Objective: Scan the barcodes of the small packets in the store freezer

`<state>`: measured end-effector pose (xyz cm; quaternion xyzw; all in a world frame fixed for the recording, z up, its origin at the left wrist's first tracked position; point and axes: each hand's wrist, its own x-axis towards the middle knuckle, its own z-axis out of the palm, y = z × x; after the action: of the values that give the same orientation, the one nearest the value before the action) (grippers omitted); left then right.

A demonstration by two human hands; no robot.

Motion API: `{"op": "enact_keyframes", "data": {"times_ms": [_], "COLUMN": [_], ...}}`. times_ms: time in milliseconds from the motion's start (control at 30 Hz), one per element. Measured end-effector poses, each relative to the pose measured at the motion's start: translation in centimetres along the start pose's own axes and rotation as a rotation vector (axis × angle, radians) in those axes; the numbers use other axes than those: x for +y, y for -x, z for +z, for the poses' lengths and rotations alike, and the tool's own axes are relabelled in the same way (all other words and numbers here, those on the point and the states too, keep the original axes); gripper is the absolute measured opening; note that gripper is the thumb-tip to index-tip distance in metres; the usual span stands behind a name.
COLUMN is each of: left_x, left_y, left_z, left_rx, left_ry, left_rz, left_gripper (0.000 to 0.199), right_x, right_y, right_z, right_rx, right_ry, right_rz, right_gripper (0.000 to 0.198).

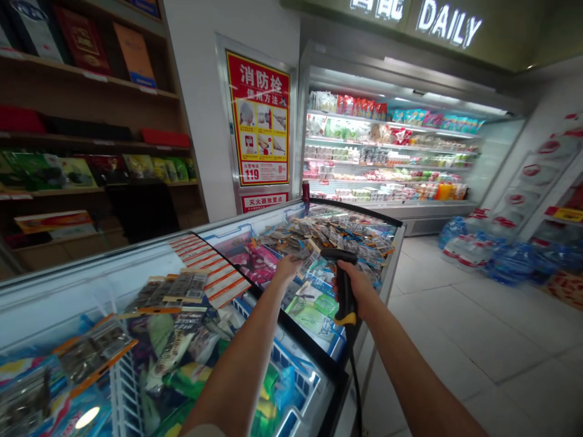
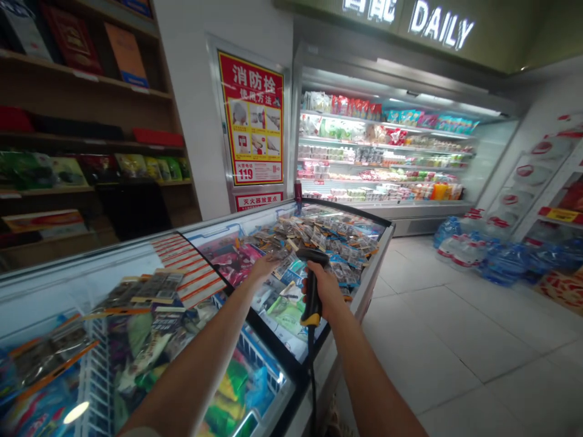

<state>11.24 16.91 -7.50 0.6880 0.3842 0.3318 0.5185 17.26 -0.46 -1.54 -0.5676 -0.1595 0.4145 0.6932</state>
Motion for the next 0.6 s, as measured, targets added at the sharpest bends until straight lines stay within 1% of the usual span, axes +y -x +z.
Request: {"op": "enact_keyframes", "data": {"times_ms": [133, 300, 433, 600], "left_x": [-0.2, -0.5, -0.6, -0.8], "left_y": [-0.1, -0.1, -0.3, -0.5], "left_z": [-1.5, -1.7, -1.8, -1.9], "left_rx": [0.039, 0.018, 0.027, 0.042], "left_ry": [0.312, 0.627, 0.774, 0.868], "left_rz": [-0.130, -0.212, -0.256, -0.267], "left_gripper": [0.015, 0.011, 0.009, 0.010], "right_x": [0.4, 1.0, 1.7, 1.9], "right_y": [0.4, 0.7, 0.8, 0.8], "right_z": [1.5, 1.8, 1.3, 1.3], "right_rx": [-0.046, -0.061, -0.084, -0.094], "right_ry": [-0.024, -0.024, -0.022, -0.007], "right_rz": [-0.006, 0.029, 0.069, 0.066], "right_gripper": [0.021, 0.021, 0.023, 0.023]}}
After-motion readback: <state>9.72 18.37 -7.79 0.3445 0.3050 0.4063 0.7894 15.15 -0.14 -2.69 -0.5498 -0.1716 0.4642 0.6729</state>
